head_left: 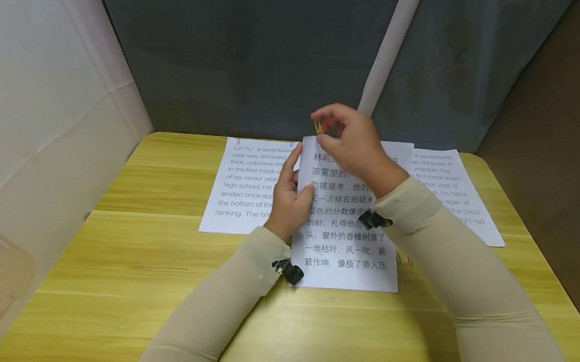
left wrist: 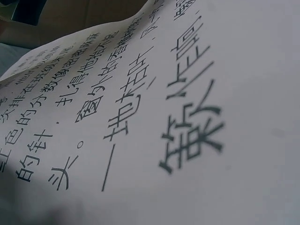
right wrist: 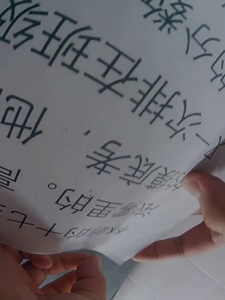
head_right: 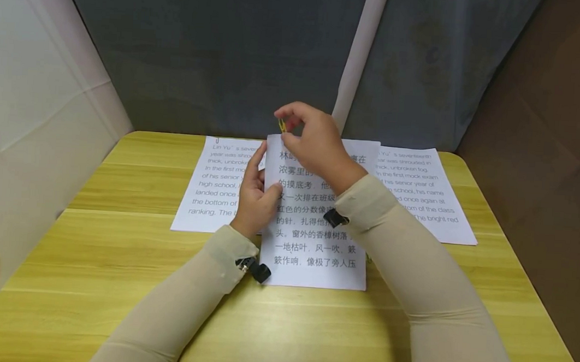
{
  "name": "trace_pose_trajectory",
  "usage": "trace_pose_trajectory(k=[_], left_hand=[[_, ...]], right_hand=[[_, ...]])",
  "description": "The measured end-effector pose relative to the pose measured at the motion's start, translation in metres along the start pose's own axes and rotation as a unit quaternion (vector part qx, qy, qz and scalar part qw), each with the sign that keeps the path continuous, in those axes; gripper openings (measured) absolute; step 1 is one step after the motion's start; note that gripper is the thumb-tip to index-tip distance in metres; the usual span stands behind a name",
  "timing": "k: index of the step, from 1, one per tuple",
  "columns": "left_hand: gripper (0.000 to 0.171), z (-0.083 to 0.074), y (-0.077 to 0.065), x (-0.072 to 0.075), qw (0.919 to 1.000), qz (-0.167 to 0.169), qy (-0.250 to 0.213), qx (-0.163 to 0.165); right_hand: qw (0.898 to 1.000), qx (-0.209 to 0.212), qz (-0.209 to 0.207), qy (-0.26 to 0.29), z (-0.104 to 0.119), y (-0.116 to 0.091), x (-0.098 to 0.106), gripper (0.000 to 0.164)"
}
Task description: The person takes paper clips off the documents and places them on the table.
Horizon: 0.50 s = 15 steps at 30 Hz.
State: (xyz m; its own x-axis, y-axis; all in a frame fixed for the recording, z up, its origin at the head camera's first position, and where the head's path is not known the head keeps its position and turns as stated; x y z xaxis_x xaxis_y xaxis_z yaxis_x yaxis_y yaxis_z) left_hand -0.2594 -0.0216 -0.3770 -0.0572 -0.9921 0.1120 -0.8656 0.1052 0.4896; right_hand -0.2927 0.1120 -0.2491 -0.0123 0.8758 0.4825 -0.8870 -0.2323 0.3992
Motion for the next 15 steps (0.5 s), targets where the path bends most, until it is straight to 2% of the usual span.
trace_pose_trajectory(k=[15], left_hand=[[0.088, 0.0, 0.0, -0.001, 0.9998, 0.007, 0.001, 0.018]], right_hand=[[1.0, -0.004, -0.006, 0.02, 0.005, -0.008, 0.02, 0.035]])
Point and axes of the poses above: each hand's wrist, its own y-axis towards the middle knuckle, its own x-axis out of the back of the hand, z = x × y, the point moved 5 cm from there along y, towards the middle knuckle, and after that the axes turned 10 degrees about y, right-handed, at the moved point
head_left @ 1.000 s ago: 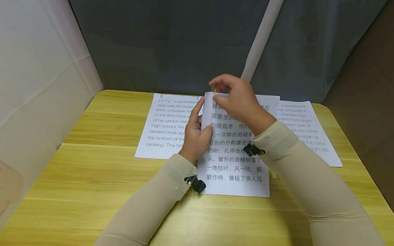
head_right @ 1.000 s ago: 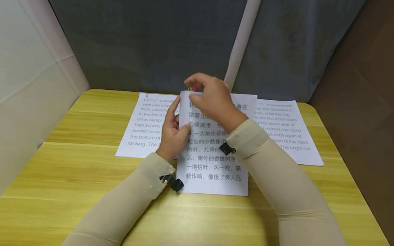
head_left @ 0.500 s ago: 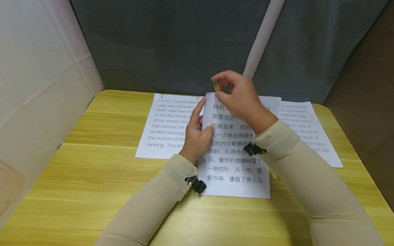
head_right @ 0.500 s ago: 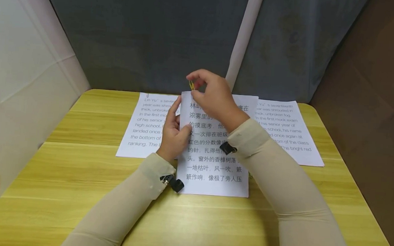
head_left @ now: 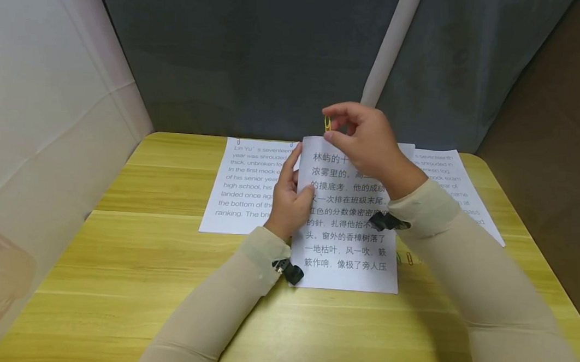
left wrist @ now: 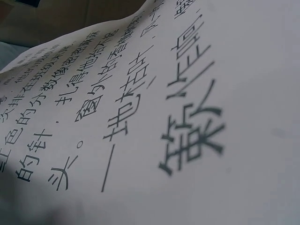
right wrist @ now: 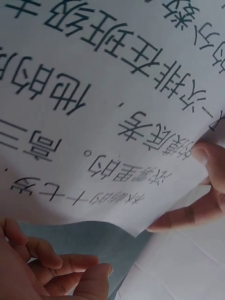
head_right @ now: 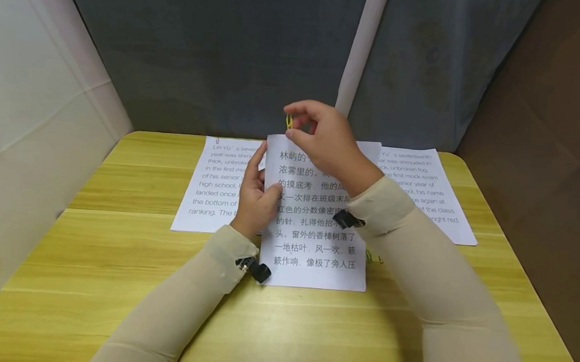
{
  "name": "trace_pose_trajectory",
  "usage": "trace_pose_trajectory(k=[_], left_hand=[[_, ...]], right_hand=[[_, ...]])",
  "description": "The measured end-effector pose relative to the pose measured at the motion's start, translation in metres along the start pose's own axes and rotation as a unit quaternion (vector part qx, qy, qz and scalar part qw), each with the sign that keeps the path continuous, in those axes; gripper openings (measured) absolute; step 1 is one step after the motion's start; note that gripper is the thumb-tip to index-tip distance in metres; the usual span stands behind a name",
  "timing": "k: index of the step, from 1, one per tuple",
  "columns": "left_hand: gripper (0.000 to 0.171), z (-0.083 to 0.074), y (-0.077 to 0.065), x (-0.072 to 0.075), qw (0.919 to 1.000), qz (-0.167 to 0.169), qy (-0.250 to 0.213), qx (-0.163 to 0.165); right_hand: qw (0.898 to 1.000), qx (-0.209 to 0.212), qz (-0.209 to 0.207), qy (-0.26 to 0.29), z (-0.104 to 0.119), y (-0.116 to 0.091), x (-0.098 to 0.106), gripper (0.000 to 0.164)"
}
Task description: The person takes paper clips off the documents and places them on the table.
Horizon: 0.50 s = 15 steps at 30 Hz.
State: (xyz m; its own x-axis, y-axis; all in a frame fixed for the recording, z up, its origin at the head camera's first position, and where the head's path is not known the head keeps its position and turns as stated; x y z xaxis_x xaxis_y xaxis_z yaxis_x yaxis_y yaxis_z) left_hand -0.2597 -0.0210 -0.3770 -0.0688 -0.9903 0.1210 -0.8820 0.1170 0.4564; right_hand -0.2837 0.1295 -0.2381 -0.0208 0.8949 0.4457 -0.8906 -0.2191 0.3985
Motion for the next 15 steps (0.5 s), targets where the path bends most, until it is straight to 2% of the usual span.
trace_pose_trajectory(k=[6, 15], left_hand=[[0.088, 0.0, 0.0, -0.001, 0.9999, -0.002, 0.005, 0.01], [0.089, -0.001, 0.002, -0.002, 0.9999, -0.004, 0.006, 0.01]], right_hand=[[1.0, 0.005, -0.005, 0.006, 0.001, -0.013, 0.017, 0.031], [0.999, -0.017, -0.004, -0.039, -0.01, -0.046, 0.052, 0.031]])
Point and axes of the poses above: each hand's wrist, its own y-axis towards the middle knuckle, its own x-axis out of the back of the hand, z = x × y, the point moved 5 cm from there along y, towards the middle knuckle, and after that the axes turned 10 degrees about y, right-handed, at the moved point
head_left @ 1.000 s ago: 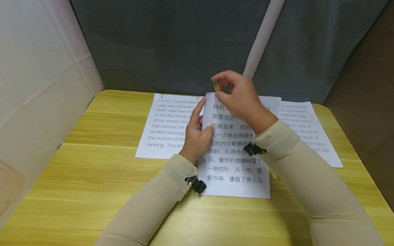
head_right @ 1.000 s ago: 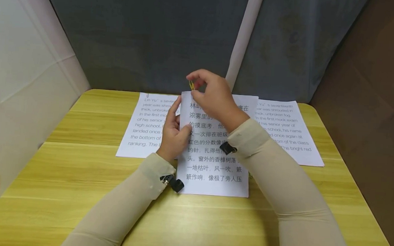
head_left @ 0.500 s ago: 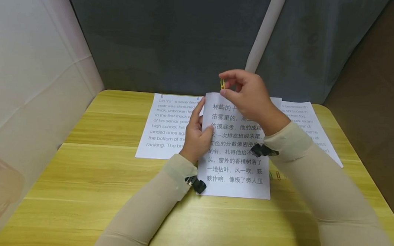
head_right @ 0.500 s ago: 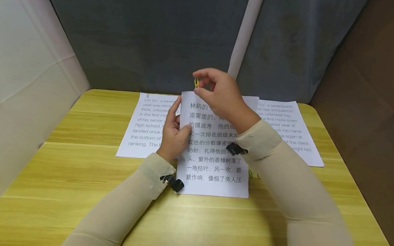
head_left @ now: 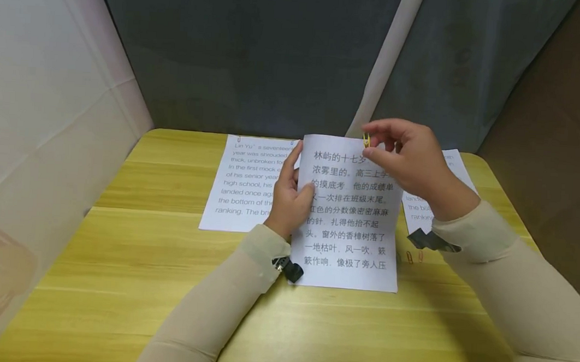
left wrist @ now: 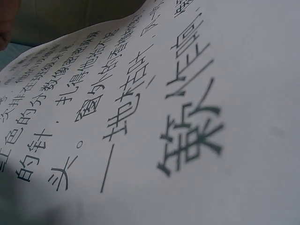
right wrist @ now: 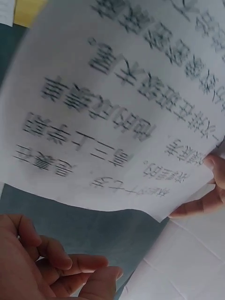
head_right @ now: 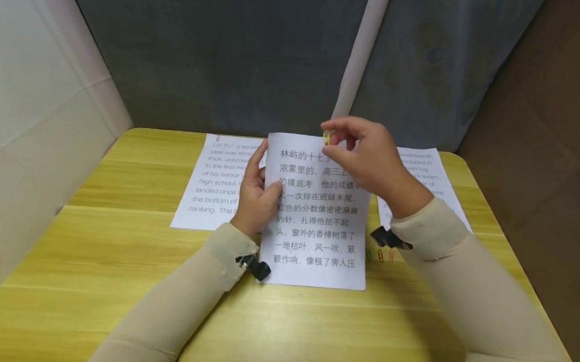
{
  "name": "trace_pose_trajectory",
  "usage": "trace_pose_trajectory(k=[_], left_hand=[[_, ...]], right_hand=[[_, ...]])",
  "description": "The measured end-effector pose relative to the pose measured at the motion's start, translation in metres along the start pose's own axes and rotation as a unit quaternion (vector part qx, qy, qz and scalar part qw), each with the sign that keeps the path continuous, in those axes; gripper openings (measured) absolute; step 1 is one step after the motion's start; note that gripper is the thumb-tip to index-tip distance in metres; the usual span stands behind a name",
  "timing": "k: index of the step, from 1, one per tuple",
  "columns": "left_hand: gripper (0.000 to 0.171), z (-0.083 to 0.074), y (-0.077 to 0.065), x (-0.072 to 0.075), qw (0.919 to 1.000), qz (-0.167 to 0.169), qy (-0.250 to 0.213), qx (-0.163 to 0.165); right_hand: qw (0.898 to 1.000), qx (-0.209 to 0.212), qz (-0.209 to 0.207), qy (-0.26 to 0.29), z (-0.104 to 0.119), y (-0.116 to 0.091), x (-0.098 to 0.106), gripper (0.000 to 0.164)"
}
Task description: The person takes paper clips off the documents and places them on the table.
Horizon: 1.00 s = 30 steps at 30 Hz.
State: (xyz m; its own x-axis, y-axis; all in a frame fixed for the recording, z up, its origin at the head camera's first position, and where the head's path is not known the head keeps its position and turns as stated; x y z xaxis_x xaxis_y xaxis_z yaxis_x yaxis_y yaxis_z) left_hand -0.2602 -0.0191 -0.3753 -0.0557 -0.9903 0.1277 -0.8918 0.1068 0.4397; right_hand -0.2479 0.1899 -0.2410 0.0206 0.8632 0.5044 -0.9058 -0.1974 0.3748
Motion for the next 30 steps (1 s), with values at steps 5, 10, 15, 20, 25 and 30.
trace_pose_trajectory(k=[5, 10, 15, 20, 25, 30], left_hand=[[0.088, 0.0, 0.001, 0.0, 1.0, 0.002, 0.002, 0.007], [0.088, -0.002, 0.0, 0.0, 0.9999, 0.003, 0.006, 0.013], [0.089, -0.002, 0.0, 0.0, 0.9999, 0.002, 0.01, 0.01], [0.088, -0.002, 0.0, 0.0, 0.9999, 0.003, 0.011, 0.013], [0.089, -0.001, -0.001, -0.001, 0.9999, 0.003, 0.005, 0.013], [0.089, -0.001, -0.002, -0.001, 1.0, 0.004, -0.005, 0.007]], right_hand=[[0.999, -0.014, -0.002, -0.04, -0.013, -0.021, 0.017, 0.032], [0.997, -0.031, -0.008, -0.07, -0.028, -0.04, 0.034, 0.033], [0.995, -0.056, -0.004, -0.083, -0.044, -0.057, 0.047, 0.033], [0.993, -0.074, 0.006, -0.096, -0.06, -0.073, 0.054, 0.034], [0.99, -0.088, 0.01, -0.106, -0.074, -0.088, 0.061, 0.033], [0.988, -0.106, 0.016, -0.112, -0.089, -0.104, 0.068, 0.034]])
Point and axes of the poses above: each hand's wrist, its own y-axis towards the middle knuckle, its own x-axis out of the back of the hand, z = x × y, the point moved 5 cm from there along y, towards the middle knuckle, and after that the axes turned 10 degrees about y, right-handed, at the moved point
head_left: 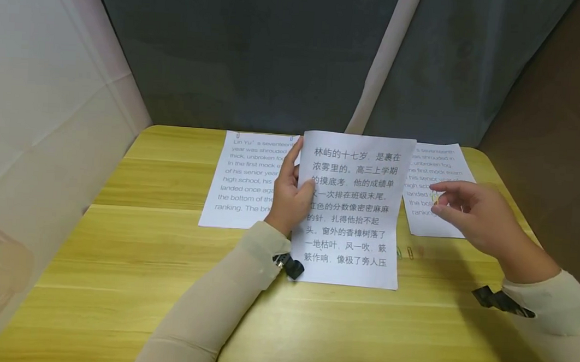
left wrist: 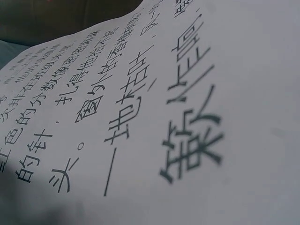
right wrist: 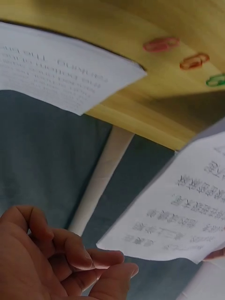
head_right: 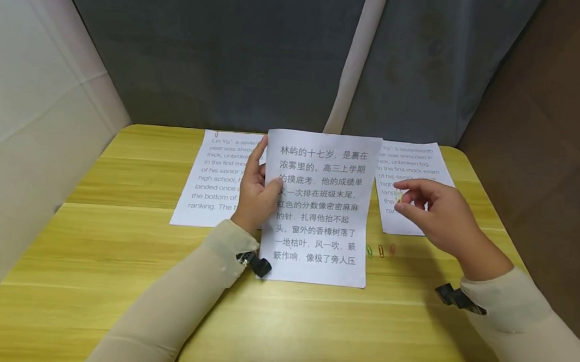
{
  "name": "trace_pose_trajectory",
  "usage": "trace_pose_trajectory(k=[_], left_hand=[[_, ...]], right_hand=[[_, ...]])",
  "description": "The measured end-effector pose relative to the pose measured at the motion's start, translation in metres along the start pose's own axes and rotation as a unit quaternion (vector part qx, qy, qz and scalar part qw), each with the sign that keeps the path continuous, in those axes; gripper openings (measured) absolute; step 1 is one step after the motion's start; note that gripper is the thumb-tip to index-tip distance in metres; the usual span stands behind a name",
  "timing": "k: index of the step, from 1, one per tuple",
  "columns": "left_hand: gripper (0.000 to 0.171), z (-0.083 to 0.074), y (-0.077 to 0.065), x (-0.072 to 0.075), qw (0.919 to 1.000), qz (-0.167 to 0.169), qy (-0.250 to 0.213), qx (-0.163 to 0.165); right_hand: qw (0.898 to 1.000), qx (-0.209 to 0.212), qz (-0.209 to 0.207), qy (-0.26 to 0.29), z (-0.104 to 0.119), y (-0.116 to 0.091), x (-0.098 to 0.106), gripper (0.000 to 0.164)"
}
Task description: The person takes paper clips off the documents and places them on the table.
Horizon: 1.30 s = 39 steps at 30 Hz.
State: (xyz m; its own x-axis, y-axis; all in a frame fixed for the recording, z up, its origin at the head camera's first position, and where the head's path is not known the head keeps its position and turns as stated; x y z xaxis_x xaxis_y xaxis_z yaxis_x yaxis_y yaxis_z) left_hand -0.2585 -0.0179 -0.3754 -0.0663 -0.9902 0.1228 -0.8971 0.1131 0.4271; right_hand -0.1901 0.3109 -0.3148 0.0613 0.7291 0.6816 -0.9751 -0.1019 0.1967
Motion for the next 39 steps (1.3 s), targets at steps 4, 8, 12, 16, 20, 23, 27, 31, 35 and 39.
trace_pose_trajectory(k=[4, 8, 12, 16, 20, 23, 27, 31, 35, 39], left_hand=[[0.091, 0.001, 0.001, 0.0, 1.0, -0.003, -0.005, -0.002], [0.091, 0.002, 0.001, 0.0, 1.0, -0.007, -0.005, -0.002], [0.091, 0.001, 0.001, 0.0, 1.0, -0.006, -0.003, -0.006], [0.091, 0.002, 0.0, 0.0, 1.0, -0.005, 0.003, -0.003], [0.091, 0.002, 0.0, 0.0, 1.0, -0.006, 0.006, -0.002], [0.091, 0.002, 0.001, 0.0, 1.0, -0.007, 0.004, -0.005], [0.09, 0.001, 0.001, 0.0, 1.0, -0.005, -0.001, -0.006], [0.09, 0.001, 0.001, 0.0, 1.0, -0.003, 0.0, -0.004], [0.091, 0.001, 0.001, 0.0, 1.0, -0.005, 0.004, 0.0], [0.09, 0.001, 0.001, 0.0, 1.0, -0.002, 0.002, 0.0]], right_hand=[[1.0, 0.004, 0.007, -0.007, -0.015, -0.009, 0.001, 0.034], [1.0, 0.014, 0.014, -0.015, -0.031, -0.016, 0.0, 0.032], [0.999, 0.022, 0.035, -0.001, -0.044, -0.022, -0.004, 0.028], [0.998, 0.017, 0.062, 0.017, -0.054, -0.027, -0.009, 0.026], [0.996, 0.014, 0.084, 0.028, -0.061, -0.029, -0.017, 0.026], [0.994, 0.005, 0.107, 0.034, -0.066, -0.03, -0.024, 0.026], [0.987, -0.037, 0.148, 0.045, -0.073, -0.031, -0.033, 0.028], [0.981, -0.081, 0.172, 0.043, -0.078, -0.032, -0.039, 0.033], [0.977, -0.108, 0.182, 0.038, -0.082, -0.033, -0.042, 0.036], [0.972, -0.125, 0.194, 0.041, -0.086, -0.034, -0.045, 0.037]])
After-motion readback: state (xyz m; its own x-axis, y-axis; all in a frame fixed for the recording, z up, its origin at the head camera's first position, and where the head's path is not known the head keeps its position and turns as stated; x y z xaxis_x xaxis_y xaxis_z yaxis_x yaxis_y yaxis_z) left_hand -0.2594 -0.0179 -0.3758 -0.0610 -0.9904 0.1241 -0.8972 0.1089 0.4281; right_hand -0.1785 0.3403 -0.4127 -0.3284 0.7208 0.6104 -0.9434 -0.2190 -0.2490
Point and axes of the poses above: each hand's wrist, its own y-axis towards the middle knuckle, its own x-axis out of the back of the hand, z = x × y, the point moved 5 cm from there along y, towards the middle knuckle, and after that the axes turned 10 degrees about y, right-handed, at the moved point
